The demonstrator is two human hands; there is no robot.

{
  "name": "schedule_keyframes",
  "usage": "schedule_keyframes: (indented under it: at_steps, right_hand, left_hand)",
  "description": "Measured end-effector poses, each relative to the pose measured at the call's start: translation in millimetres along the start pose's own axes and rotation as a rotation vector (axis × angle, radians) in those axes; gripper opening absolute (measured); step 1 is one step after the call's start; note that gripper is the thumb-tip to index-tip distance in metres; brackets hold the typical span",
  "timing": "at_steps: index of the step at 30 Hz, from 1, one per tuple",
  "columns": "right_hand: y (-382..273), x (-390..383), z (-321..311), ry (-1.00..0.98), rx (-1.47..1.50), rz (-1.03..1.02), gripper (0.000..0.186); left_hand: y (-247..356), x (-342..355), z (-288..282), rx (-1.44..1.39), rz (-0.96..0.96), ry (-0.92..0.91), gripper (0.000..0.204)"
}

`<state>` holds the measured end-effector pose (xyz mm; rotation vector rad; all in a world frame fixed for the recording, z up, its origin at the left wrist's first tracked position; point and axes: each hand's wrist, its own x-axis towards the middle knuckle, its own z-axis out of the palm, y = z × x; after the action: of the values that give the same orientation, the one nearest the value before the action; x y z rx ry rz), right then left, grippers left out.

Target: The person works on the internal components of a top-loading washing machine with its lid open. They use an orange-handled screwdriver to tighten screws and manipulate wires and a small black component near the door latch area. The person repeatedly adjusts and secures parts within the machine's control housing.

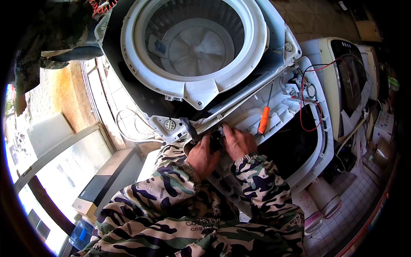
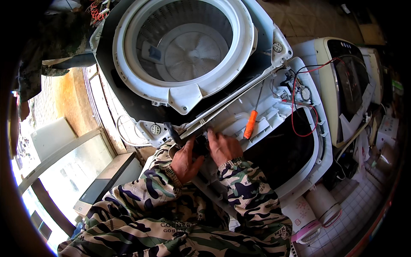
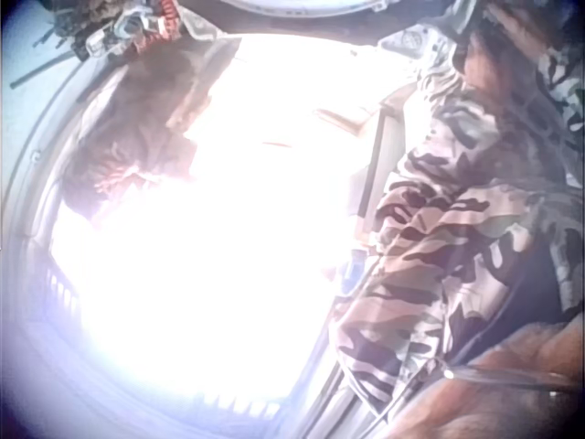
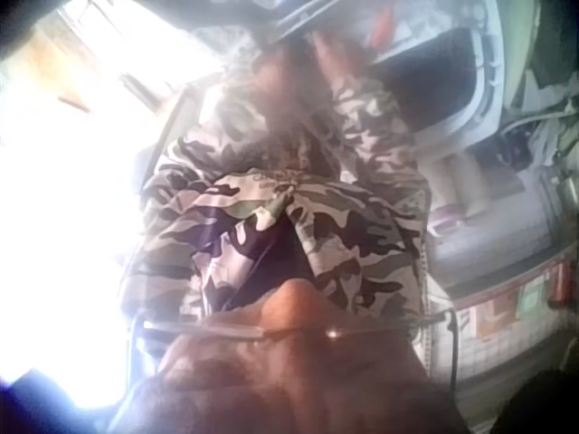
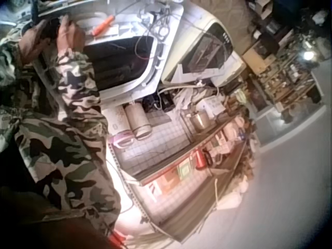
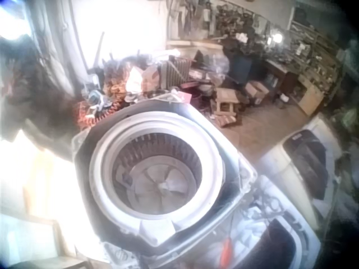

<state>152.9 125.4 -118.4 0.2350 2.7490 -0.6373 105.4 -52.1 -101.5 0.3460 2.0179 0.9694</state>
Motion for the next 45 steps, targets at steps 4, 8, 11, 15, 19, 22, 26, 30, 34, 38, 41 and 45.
schedule_keyframes:
  at_steps: [4,8,11,15,19,22,26,30,34,38,41,45]
  right_hand:
    - [-1,2,2,-0.026,-0.059,-0.011,0.039]
    - [-4,5,3,-0.034,-0.123,-0.004,0.034]
    - [-4,8,5,-0.021,-0.108,-0.016,0.028]
    - [-12,15,1,-0.084,-0.115,0.041,0.023]
    - [-14,17,4,-0.085,-0.075,0.056,0.023]
    - [-9,13,6,-0.036,-0.020,0.057,0.025]
    - [-7,12,9,-0.007,0.042,0.069,0.031]
    - [-5,17,8,-0.032,0.064,0.052,0.035]
    - [-7,13,4,-0.039,0.256,0.156,0.038]
    - [-7,13,0,-0.070,0.373,0.202,0.036]
    - [-2,16,3,-0.088,0.389,0.178,0.036]
    - [2,19,6,-0.119,0.382,0.196,0.035]
  left_hand:
    - [3,5,-6,0.057,0.010,-0.012,0.080]
    - [2,11,-6,0.118,-0.045,-0.078,0.079]
    - [7,14,-9,0.192,-0.077,-0.098,0.076]
    - [14,21,-8,0.303,-0.126,-0.118,0.072]
    - [12,26,-2,0.360,-0.182,-0.122,0.071]
    - [8,25,1,0.271,-0.162,-0.100,0.072]
    - [6,23,3,0.229,-0.137,-0.057,0.076]
    - [12,19,0,0.197,-0.189,-0.040,0.072]
    - [13,19,-2,0.195,-0.196,-0.080,0.071]
    - [10,19,3,0.168,-0.160,-0.027,0.074]
    - [-3,14,9,0.115,-0.065,0.050,0.076]
    - [2,14,7,0.127,-0.051,0.043,0.076]
